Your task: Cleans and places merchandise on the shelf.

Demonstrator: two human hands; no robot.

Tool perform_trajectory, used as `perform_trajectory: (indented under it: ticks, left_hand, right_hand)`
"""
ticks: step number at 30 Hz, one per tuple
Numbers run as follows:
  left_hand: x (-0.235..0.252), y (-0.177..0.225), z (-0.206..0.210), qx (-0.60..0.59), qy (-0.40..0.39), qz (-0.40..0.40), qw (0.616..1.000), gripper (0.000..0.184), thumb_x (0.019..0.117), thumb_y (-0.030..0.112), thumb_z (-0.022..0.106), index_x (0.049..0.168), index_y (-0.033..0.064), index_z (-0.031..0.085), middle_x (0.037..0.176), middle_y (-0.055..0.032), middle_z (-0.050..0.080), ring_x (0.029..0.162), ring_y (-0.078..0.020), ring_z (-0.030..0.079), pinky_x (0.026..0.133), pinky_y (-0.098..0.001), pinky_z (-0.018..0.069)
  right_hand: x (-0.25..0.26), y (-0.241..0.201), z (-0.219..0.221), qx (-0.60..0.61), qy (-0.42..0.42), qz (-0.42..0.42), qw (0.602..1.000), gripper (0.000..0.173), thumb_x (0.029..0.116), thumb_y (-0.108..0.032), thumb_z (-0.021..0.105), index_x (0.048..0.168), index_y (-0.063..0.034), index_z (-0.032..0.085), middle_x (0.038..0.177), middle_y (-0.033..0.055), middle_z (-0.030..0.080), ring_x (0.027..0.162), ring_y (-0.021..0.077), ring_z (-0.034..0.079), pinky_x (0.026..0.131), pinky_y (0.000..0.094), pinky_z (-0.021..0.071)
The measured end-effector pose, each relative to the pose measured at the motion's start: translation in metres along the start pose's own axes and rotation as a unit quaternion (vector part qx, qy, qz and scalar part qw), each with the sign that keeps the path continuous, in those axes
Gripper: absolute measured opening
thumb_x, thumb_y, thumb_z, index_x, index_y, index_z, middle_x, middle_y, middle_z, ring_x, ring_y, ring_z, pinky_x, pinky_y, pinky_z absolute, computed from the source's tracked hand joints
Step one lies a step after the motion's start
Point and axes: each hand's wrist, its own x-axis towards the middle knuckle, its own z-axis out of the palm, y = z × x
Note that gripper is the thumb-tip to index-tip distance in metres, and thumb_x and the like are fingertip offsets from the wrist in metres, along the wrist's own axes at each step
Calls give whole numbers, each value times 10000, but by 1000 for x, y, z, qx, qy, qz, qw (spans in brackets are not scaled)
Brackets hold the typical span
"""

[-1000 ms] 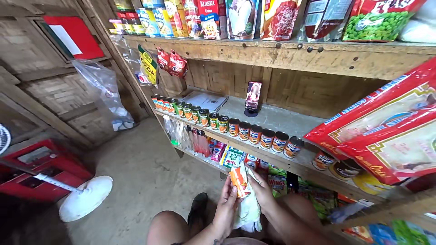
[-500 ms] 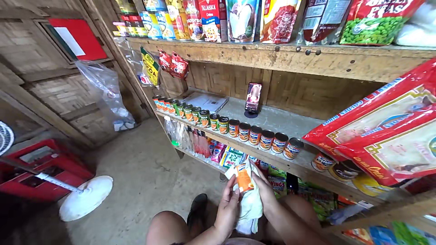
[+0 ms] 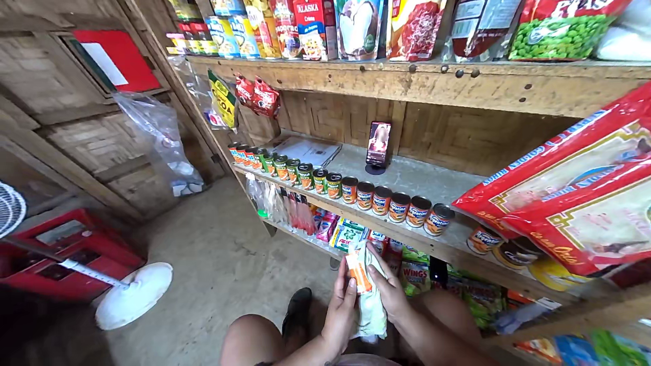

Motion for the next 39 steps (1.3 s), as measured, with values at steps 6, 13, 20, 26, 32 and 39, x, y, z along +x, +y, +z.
perform_trajectory:
  ticks: [6, 13, 20, 26, 32, 39]
  left_hand:
    - [3, 3, 3, 37, 73, -11, 997, 704, 988, 140, 618, 1580, 31, 254, 1270, -160, 625, 1075, -226, 681, 903, -391, 601]
    - [2, 2, 3, 62, 43, 30, 997, 770, 942, 219, 690, 1575, 23, 299, 1329, -135, 573, 1033, -178, 663, 891, -330, 588]
    - [9, -2, -14, 322, 6, 188, 928, 929, 788, 465, 840, 1518, 43, 450, 1539, -203, 431, 1362, -220, 475, 1042, -368, 476]
    - [19, 7, -24, 387, -6, 242, 890, 1108, 732, 549, 850, 1548, -15, 356, 1560, -239, 416, 1478, -330, 366, 1208, -534, 318]
    - [26, 21, -32, 487, -12, 286, 825, 1012, 680, 578, 862, 1491, 99, 493, 1414, -120, 608, 1442, -366, 419, 1179, -677, 253]
    - [30, 46, -32, 612, -58, 306, 727, 998, 674, 665, 811, 1435, 73, 550, 1304, -132, 662, 1330, -316, 561, 1166, -704, 271]
  right_hand:
    - [2, -2, -1, 40, 24, 87, 995, 562, 1020, -120, 505, 1558, -8, 387, 1614, 125, 403, 1382, 161, 514, 1113, 335, 479]
    - [7, -8, -2, 183, 104, 167, 963, 507, 1025, -193, 477, 1519, -81, 442, 1273, 142, 673, 1107, 191, 687, 953, 354, 582]
    - [5, -20, 1, 274, 159, 197, 928, 327, 1056, -209, 384, 1280, -42, 554, 1030, 139, 725, 924, 200, 734, 815, 369, 625]
    - [0, -21, -2, 324, 107, 201, 918, 341, 1057, -239, 351, 1208, -67, 604, 1003, 111, 747, 916, 170, 744, 810, 348, 632]
    - [0, -19, -3, 281, 99, 213, 930, 321, 1048, -230, 400, 1245, -54, 583, 1016, 122, 738, 928, 178, 738, 829, 352, 625]
    - [5, -12, -5, 135, 26, 158, 978, 566, 1029, -157, 438, 1587, -102, 364, 1423, 117, 599, 1196, 166, 646, 1007, 337, 549]
